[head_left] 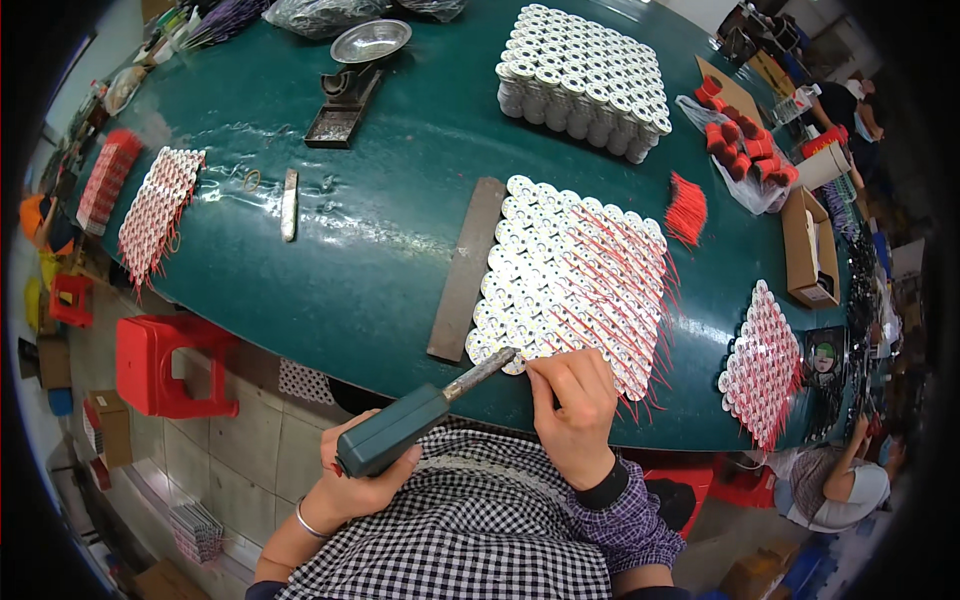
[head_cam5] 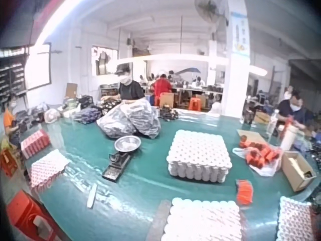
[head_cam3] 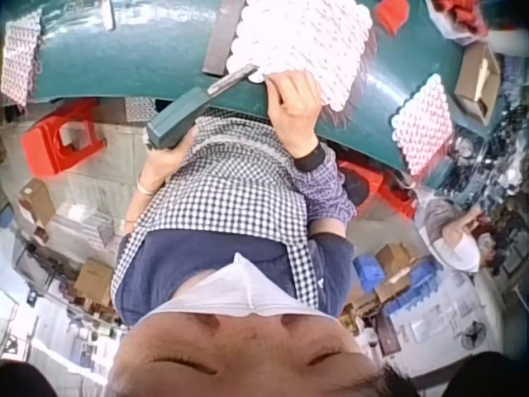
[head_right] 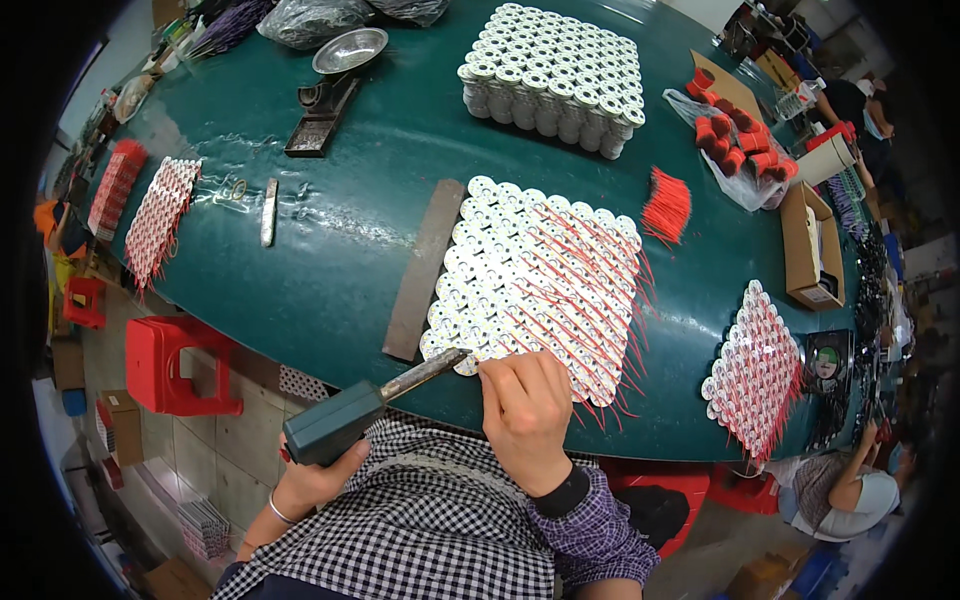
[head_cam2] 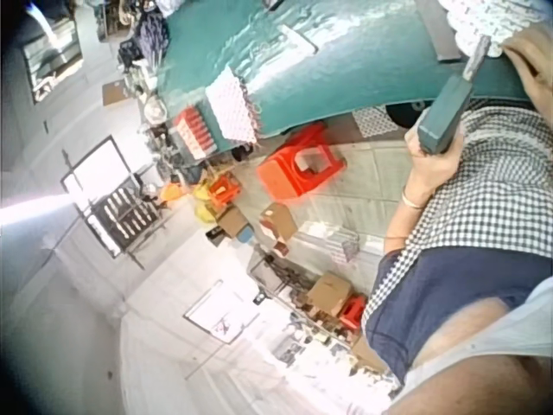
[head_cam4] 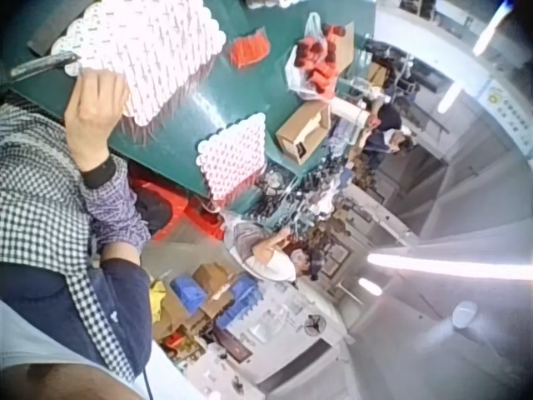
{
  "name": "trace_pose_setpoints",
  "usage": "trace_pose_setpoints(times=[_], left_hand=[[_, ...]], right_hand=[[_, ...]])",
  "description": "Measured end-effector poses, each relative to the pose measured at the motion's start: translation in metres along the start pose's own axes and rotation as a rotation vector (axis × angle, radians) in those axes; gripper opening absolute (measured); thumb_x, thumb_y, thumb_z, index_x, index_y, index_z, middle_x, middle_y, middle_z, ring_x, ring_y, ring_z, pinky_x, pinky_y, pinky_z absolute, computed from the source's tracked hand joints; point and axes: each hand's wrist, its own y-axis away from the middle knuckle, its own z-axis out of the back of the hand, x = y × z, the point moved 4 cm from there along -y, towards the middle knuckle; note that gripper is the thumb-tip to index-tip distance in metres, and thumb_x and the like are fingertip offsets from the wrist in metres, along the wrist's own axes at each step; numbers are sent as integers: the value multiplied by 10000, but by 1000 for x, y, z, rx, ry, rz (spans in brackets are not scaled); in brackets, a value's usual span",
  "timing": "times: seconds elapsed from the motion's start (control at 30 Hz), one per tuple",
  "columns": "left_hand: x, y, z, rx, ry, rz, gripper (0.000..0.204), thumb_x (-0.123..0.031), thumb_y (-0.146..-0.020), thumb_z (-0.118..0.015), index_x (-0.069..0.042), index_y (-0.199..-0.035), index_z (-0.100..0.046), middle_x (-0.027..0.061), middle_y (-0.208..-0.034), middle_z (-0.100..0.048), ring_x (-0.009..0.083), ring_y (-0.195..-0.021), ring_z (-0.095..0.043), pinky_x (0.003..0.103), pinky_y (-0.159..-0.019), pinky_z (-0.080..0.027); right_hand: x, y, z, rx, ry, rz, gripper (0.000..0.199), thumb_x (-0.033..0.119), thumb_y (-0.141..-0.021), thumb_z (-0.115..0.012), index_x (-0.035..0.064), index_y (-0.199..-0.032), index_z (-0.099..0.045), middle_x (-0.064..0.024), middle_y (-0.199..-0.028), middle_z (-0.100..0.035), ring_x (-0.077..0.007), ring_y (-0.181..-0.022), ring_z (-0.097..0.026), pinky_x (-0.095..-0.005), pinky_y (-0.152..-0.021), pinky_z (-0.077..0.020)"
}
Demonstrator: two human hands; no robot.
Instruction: The person solders wires onto circular LED boards using a soldering tool. The person then moves the assembled boards aside and solders wires onto a new set of LED boards.
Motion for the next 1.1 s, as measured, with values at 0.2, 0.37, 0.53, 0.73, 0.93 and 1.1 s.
trace_pose_setpoints(times=[0.2, 0.37, 0.53, 0.73, 0.93, 1.1], left_hand=[[0, -1, -3, 31, -30, 11, 259, 24, -765, -762, 65, -1011, -692, 105, -869, -692, 153, -688, -652, 262, -607, -509], [2, -1, -3, 13, -37, -2, 237, 36, -755, -758, 56, -983, -694, 97, -834, -676, 148, -666, -642, 259, -587, -499], [12, 8, 3, -31, -44, -5, 219, 18, -763, -753, 48, -973, -697, 94, -831, -676, 148, -651, -634, 264, -579, -498], [29, 20, 13, -39, 0, 31, 274, 1, -825, -738, 27, -1089, -672, 91, -932, -689, 158, -744, -643, 293, -662, -535], [21, 26, 8, -107, 0, 33, 255, -24, -851, -759, 55, -1085, -694, 171, -1066, -684, 268, -887, -671, 364, -777, -555], [28, 18, 3, -163, 117, 217, 211, -20, -808, -775, 56, -994, -712, 156, -960, -700, 264, -806, -679, 354, -733, -558]], right_hand=[[0, 0, -1, 9, 16, 4, 146, -8, -774, -749, 44, -894, -685, -54, -821, -594, -250, -796, -574, -380, -725, -443], [0, 0, -1, 7, 36, 7, 143, -3, -776, -750, 44, -894, -685, -56, -820, -588, -251, -797, -572, -381, -722, -443], [0, -2, -4, 17, 32, 11, 131, 0, -780, -744, 51, -880, -676, -56, -805, -573, -253, -789, -567, -384, -718, -441], [1, -6, 3, 12, 62, -8, 150, -47, -745, -759, 40, -841, -684, -69, -793, -606, -262, -759, -582, -379, -668, -456], [3, -8, 0, 14, 76, 6, 126, -9, -751, -757, 50, -819, -669, -73, -769, -579, -270, -743, -575, -381, -657, -447], [0, -7, 0, 19, 58, 2, 149, -21, -742, -750, 58, -823, -654, -68, -771, -563, -267, -743, -568, -383, -657, -432]])
